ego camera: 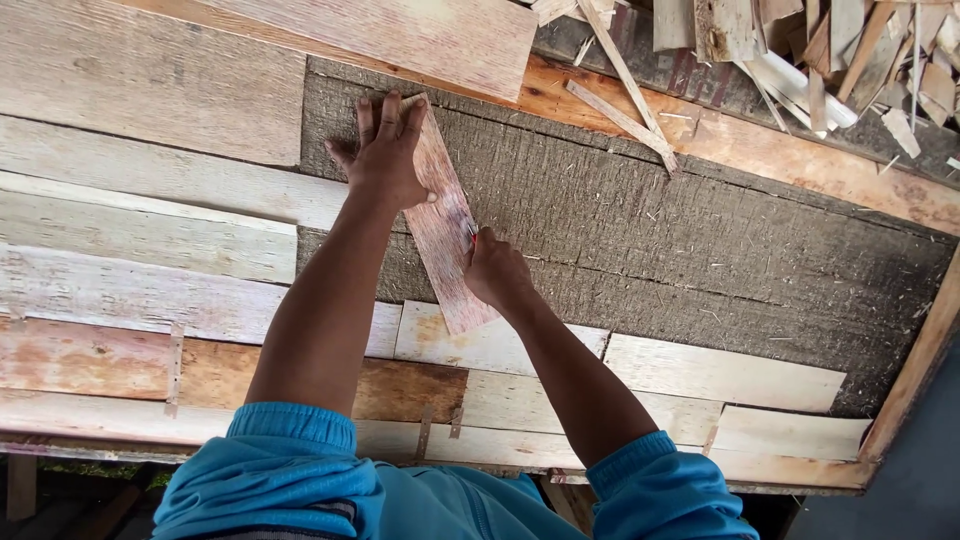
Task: Cutting and fitting thin wood strips onto a larger wooden surface using a utility knife.
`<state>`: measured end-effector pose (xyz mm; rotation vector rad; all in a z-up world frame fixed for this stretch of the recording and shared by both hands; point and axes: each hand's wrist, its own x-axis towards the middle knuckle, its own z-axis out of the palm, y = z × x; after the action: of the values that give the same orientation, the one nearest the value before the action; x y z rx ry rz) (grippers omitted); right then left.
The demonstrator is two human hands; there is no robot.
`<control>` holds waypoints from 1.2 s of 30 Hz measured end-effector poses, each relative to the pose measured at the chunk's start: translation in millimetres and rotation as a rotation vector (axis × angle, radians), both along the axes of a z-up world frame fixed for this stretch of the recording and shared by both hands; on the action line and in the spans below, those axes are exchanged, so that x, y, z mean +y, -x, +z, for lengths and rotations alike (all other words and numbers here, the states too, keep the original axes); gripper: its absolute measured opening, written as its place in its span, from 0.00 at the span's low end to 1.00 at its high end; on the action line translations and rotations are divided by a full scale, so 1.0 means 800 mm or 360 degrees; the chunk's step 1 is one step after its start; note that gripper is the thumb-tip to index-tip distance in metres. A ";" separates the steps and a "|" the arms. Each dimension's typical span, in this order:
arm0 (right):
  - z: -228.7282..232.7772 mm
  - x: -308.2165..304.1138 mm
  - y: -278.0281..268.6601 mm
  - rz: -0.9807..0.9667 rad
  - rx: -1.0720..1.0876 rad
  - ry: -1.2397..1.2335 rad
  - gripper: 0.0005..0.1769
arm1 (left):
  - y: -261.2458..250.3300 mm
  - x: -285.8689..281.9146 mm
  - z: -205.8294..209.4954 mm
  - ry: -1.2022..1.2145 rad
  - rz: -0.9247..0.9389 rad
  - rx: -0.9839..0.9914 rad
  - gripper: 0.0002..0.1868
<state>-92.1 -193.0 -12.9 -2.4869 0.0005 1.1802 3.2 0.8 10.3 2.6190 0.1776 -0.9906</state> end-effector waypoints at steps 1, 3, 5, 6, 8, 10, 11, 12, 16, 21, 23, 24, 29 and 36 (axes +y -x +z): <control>-0.003 -0.001 0.002 0.0028 -0.0028 0.0023 0.16 | 0.000 0.000 0.000 -0.0006 -0.0005 0.0006 0.71; -0.002 -0.002 0.005 0.0049 -0.0055 0.0045 0.16 | 0.001 0.000 0.000 -0.0012 -0.0017 0.0014 0.71; 0.005 -0.001 0.004 0.0007 -0.0017 0.0040 0.15 | 0.001 0.000 0.001 0.0008 -0.0010 0.0000 0.71; 0.002 -0.003 0.006 0.0005 -0.0015 0.0040 0.15 | 0.000 0.000 0.001 0.0008 -0.0012 0.0002 0.71; -0.005 -0.007 0.010 0.0024 -0.0099 -0.0003 0.16 | -0.001 -0.001 0.002 -0.0007 -0.0013 0.0006 0.70; -0.011 -0.009 0.013 0.0030 -0.0114 0.0016 0.16 | 0.000 -0.001 0.004 0.0000 -0.0006 0.0010 0.70; -0.014 -0.010 0.014 0.0035 -0.0130 0.0034 0.16 | 0.000 -0.001 0.006 0.0005 0.0001 0.0015 0.70; -0.012 -0.011 0.017 0.0035 -0.0126 0.0035 0.16 | 0.002 -0.001 0.004 0.0006 0.0001 0.0019 0.70; -0.011 -0.014 0.020 0.0041 -0.0118 0.0002 0.17 | 0.000 0.000 0.003 0.0021 0.0004 -0.0021 0.70; -0.008 -0.016 0.025 0.0001 -0.0111 0.0040 0.17 | 0.001 0.000 0.003 0.0017 -0.0006 0.0009 0.70; -0.006 -0.017 0.026 0.0028 -0.0081 0.0010 0.15 | 0.001 0.000 0.001 0.0011 -0.0009 -0.0010 0.71; -0.007 -0.018 0.027 0.0025 -0.0080 0.0013 0.15 | 0.000 0.000 0.000 0.0014 -0.0012 -0.0010 0.71; -0.023 -0.027 0.034 0.0041 -0.0109 0.0006 0.15 | 0.002 0.001 0.000 0.0013 -0.0011 -0.0030 0.71; -0.032 -0.035 0.046 -0.0053 -0.0456 -0.0154 0.11 | 0.007 -0.001 0.004 0.0023 0.0061 -0.0102 0.66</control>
<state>-128.8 -221.1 -38.3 -2.5357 -0.0903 0.7824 -2.1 -0.1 13.2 2.6202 0.2039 -0.8904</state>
